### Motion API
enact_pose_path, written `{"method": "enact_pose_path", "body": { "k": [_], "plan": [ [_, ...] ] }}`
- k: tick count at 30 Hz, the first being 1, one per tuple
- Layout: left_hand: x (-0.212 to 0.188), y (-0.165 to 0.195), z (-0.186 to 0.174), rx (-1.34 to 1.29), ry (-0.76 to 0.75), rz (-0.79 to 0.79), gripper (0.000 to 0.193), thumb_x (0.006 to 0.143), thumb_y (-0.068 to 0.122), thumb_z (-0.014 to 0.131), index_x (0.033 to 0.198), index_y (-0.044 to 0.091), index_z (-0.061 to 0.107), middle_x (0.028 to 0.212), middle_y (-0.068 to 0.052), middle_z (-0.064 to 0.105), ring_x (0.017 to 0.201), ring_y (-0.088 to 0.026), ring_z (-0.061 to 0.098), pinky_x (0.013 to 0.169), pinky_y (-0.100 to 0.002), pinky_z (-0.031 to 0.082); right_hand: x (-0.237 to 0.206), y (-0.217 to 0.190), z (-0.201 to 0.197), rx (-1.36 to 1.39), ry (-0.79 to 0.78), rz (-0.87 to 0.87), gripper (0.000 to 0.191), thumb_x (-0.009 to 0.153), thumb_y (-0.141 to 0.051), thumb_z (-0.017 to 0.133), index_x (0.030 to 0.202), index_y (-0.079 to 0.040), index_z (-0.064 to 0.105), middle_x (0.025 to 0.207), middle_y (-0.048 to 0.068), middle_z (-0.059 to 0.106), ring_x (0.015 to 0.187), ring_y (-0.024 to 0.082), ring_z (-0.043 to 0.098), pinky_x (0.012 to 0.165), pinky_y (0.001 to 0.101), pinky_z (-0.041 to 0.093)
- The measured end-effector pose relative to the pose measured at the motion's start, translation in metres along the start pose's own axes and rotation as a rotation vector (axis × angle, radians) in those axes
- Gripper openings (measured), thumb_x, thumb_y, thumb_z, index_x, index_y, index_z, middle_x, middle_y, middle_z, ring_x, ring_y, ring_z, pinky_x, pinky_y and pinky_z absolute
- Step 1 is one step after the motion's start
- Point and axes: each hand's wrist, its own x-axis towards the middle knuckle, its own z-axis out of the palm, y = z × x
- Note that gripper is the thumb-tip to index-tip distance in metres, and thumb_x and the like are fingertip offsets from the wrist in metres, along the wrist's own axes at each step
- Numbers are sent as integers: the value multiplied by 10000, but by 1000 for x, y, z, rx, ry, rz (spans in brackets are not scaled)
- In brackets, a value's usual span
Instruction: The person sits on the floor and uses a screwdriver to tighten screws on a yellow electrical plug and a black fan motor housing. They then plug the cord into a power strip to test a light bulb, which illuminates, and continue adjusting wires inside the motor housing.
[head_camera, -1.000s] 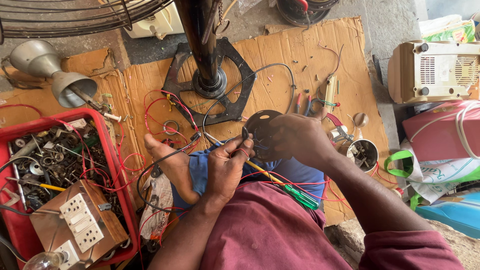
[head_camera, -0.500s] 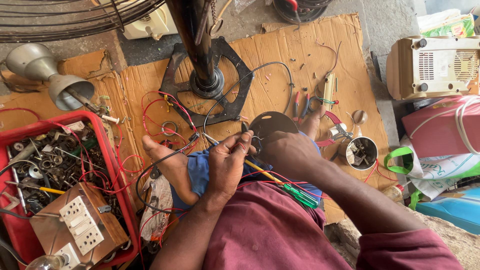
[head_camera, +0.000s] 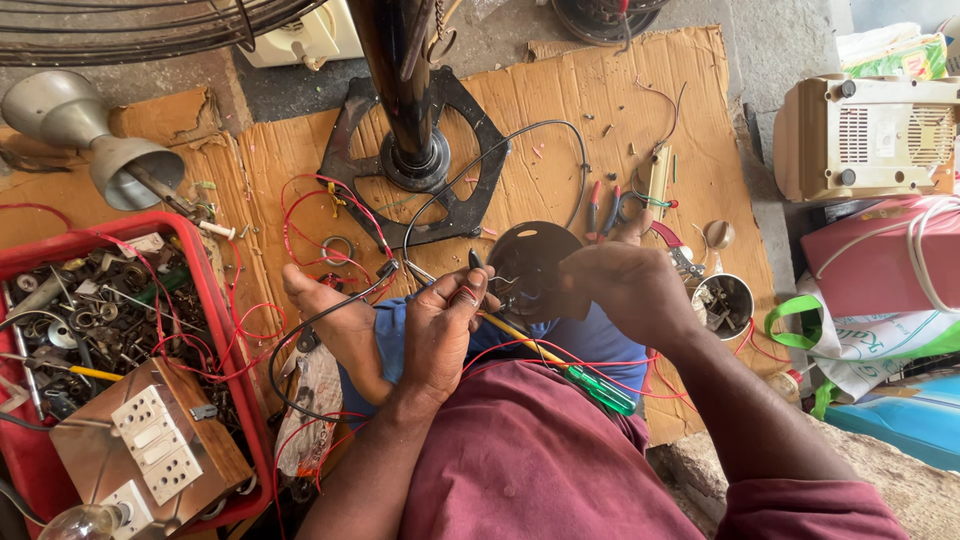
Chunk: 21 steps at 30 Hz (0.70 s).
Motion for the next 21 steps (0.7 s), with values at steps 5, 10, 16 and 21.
{"method": "enact_pose_path", "body": {
  "k": [5,10,16,21],
  "plan": [
    [-5,-1,2,33,-22,-10,311,1000,278,654,1141,25,767,780,3,701,669,-25,502,614,-194,408,-10,-5,-1,-41,-56,-6,123,921,-33,664,1006,-21,752,840,40,768,711,109,729,641,288,598],
    [-12,-1,9,26,-60,-52,299,992,271,655,1136,36,771,785,6,714,672,-25,526,617,-190,419,-10,-7,5,-442,-53,-455,125,861,-30,685,963,-84,733,923,38,756,847,177,732,742,314,603],
    [-14,-2,15,27,-86,-89,278,978,251,674,1137,44,770,781,4,710,643,-28,478,599,-196,401,-10,-10,27,-763,-198,-291,194,714,-127,755,906,-102,746,861,61,708,905,285,679,734,438,544],
    [-14,-3,11,19,-61,-101,282,977,256,668,1121,36,770,784,2,714,664,-24,518,606,-195,411,-6,-13,15,-574,-307,-395,123,775,-122,747,898,-122,757,850,51,694,836,273,680,749,403,551]
  ]
}}
